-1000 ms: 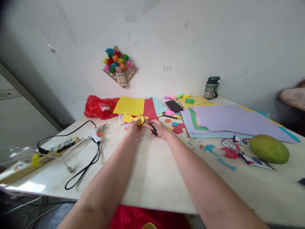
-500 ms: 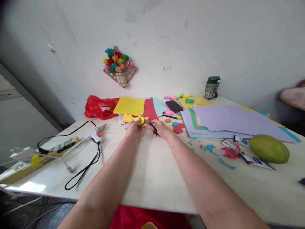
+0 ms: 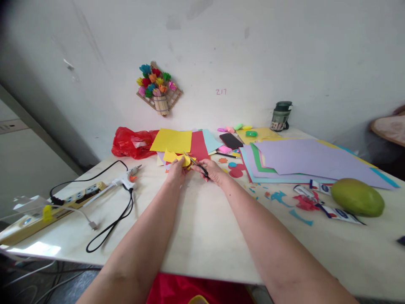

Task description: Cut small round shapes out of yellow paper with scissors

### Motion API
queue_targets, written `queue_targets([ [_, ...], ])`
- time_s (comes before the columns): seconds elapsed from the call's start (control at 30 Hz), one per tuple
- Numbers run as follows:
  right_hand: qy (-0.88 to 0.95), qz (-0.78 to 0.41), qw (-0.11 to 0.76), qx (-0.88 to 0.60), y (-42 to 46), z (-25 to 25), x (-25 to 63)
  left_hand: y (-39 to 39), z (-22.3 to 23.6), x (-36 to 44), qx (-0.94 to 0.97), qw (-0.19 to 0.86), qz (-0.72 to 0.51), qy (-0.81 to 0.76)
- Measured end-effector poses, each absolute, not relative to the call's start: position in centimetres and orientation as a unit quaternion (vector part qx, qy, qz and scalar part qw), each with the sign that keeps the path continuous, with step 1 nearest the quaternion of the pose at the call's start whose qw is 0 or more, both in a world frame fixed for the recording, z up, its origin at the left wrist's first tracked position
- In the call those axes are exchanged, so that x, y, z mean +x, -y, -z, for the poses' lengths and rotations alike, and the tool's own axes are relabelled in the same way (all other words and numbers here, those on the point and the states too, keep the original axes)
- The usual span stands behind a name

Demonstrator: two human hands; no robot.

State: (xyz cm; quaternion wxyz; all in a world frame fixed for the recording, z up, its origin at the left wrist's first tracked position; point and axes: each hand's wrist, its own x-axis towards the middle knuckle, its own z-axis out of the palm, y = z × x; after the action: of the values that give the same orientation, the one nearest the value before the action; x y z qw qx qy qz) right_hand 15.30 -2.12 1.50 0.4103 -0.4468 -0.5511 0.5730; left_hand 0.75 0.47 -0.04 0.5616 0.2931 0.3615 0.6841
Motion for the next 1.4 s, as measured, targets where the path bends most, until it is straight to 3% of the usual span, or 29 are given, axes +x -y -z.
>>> queue_targets([
  [0.47, 0.555, -0.575, 0.41, -0.439, 1.8, -1.2, 15.3, -0.6, -0.2, 0.8, 0.289, 0.541, -0.675, -0.409],
  [0.83, 0.55, -0.564, 0.427, -0.444, 1.6, -1.1, 15.3, -0.5, -0.8, 0.3, 0.294, 0.616, -0.619, -0.388],
  [1.4, 0.548, -0.579, 0.426, -0.427, 1.9, -1.1, 15.2, -0.7, -0.1, 0.0, 0.291, 0.539, -0.688, -0.39],
])
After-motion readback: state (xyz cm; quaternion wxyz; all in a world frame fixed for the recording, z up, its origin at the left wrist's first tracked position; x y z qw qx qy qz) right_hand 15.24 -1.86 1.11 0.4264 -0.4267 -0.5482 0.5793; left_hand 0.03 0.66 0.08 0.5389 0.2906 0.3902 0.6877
